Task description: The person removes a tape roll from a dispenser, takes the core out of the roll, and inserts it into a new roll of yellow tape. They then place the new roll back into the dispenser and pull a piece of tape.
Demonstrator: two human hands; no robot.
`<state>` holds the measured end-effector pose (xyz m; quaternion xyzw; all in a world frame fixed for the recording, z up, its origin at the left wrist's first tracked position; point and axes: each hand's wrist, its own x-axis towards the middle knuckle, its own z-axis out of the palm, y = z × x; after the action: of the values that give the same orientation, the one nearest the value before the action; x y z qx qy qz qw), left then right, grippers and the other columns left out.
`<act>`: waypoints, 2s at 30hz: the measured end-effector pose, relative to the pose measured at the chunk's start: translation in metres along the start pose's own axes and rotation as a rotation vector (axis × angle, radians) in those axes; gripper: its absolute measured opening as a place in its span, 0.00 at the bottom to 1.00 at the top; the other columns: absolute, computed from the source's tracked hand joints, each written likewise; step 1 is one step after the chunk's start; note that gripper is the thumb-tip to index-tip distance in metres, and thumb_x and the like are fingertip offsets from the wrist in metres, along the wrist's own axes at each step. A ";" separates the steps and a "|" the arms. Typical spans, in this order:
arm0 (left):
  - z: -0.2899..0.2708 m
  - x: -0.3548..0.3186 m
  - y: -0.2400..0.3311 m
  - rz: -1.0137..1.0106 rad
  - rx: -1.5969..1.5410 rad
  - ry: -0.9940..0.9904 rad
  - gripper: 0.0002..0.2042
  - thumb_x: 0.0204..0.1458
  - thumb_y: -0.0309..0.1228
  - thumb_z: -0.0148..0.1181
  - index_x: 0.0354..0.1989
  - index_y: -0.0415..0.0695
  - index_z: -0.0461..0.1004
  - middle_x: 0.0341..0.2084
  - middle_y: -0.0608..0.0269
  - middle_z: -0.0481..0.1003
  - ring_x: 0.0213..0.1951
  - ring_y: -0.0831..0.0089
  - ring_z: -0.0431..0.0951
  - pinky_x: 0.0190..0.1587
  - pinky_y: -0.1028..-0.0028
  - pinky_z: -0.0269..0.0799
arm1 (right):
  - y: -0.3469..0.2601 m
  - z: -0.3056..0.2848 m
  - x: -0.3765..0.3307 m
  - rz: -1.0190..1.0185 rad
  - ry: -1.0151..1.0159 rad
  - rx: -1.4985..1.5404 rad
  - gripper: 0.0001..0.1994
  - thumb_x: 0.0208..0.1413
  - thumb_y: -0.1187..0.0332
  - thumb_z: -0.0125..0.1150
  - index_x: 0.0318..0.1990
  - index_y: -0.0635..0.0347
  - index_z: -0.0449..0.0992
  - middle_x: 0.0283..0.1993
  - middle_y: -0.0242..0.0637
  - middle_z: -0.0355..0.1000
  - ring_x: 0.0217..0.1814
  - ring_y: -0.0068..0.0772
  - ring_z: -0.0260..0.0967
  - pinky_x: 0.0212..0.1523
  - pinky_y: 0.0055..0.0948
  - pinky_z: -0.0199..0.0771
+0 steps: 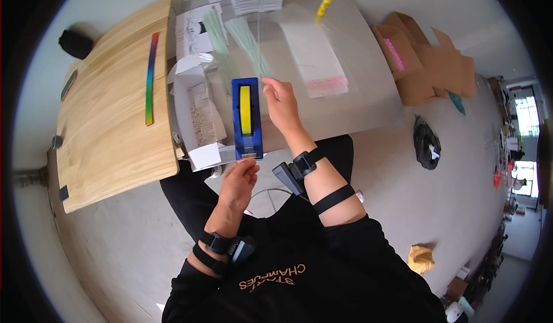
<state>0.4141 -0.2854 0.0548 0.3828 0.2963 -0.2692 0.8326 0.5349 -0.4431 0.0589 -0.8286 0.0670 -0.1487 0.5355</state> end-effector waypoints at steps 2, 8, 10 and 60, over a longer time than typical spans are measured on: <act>-0.006 0.002 0.002 0.012 0.026 -0.026 0.05 0.50 0.31 0.57 0.34 0.45 0.72 0.30 0.67 0.73 0.35 0.74 0.71 0.41 0.74 0.63 | 0.007 -0.003 -0.006 0.003 -0.010 -0.033 0.16 0.49 0.71 0.55 0.48 0.54 0.72 0.41 0.42 0.64 0.43 0.37 0.65 0.45 0.31 0.67; -0.012 -0.001 0.004 -0.004 0.069 0.013 0.03 0.52 0.30 0.56 0.33 0.46 0.71 0.28 0.70 0.72 0.33 0.78 0.72 0.38 0.77 0.64 | -0.012 -0.012 -0.030 -0.192 -0.238 -0.324 0.32 0.35 0.75 0.65 0.54 0.54 0.65 0.50 0.43 0.58 0.53 0.45 0.59 0.50 0.37 0.66; -0.010 0.000 0.003 0.041 0.106 0.026 0.02 0.52 0.28 0.55 0.33 0.46 0.70 0.26 0.70 0.72 0.31 0.79 0.72 0.36 0.79 0.64 | -0.012 -0.010 -0.033 -0.240 -0.215 -0.342 0.33 0.34 0.74 0.66 0.54 0.54 0.64 0.50 0.43 0.58 0.53 0.45 0.59 0.50 0.36 0.66; -0.008 0.012 -0.021 0.161 0.103 0.064 0.04 0.47 0.29 0.58 0.30 0.46 0.70 0.29 0.70 0.73 0.36 0.81 0.69 0.42 0.79 0.58 | 0.003 0.006 -0.053 0.664 -0.338 0.262 0.25 0.57 0.57 0.52 0.57 0.62 0.61 0.58 0.37 0.61 0.59 0.31 0.58 0.48 0.36 0.66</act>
<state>0.4060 -0.2939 0.0320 0.4561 0.2767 -0.2041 0.8208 0.4866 -0.4251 0.0444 -0.6994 0.2229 0.1637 0.6590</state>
